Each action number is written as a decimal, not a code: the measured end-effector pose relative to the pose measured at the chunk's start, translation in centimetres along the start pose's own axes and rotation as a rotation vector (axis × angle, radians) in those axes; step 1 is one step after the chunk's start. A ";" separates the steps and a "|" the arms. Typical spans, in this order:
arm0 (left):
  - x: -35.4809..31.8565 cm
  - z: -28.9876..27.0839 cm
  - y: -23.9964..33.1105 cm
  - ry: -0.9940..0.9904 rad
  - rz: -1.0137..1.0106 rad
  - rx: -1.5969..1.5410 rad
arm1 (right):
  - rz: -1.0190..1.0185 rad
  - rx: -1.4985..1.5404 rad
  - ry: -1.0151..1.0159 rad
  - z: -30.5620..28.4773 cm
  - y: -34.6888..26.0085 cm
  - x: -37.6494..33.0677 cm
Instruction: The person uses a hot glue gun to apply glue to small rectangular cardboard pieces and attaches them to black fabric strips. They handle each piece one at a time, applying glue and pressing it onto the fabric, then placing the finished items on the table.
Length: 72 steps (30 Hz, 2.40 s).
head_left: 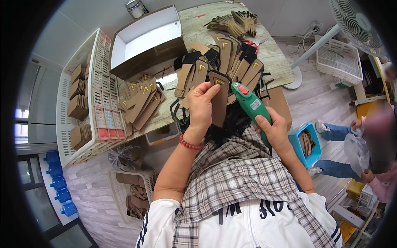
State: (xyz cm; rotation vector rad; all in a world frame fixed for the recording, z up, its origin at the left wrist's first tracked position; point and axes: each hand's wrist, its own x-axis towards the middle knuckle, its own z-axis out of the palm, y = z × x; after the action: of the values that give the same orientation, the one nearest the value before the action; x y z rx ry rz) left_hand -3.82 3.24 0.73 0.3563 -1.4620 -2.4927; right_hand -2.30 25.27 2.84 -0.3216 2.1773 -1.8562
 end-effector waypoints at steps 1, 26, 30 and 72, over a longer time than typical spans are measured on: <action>0.0 0.0 0.1 0.004 0.022 -0.018 | -0.004 -0.002 -0.006 -0.1 0.1 0.0; 0.7 -1.4 0.7 -0.224 0.119 0.466 | -0.020 0.011 -0.028 -0.6 0.2 -0.1; 1.2 -1.9 2.2 -0.291 0.169 0.607 | -0.029 0.007 -0.030 -0.7 0.2 -0.2; 9.3 -7.1 2.5 0.308 0.438 0.319 | 0.029 -0.058 0.012 1.5 0.3 1.3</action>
State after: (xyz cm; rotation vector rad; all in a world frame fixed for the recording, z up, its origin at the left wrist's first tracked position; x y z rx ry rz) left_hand -10.11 -6.68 -1.26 0.4021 -1.5993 -1.7825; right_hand -3.03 23.49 2.24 -0.2893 2.2350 -1.7861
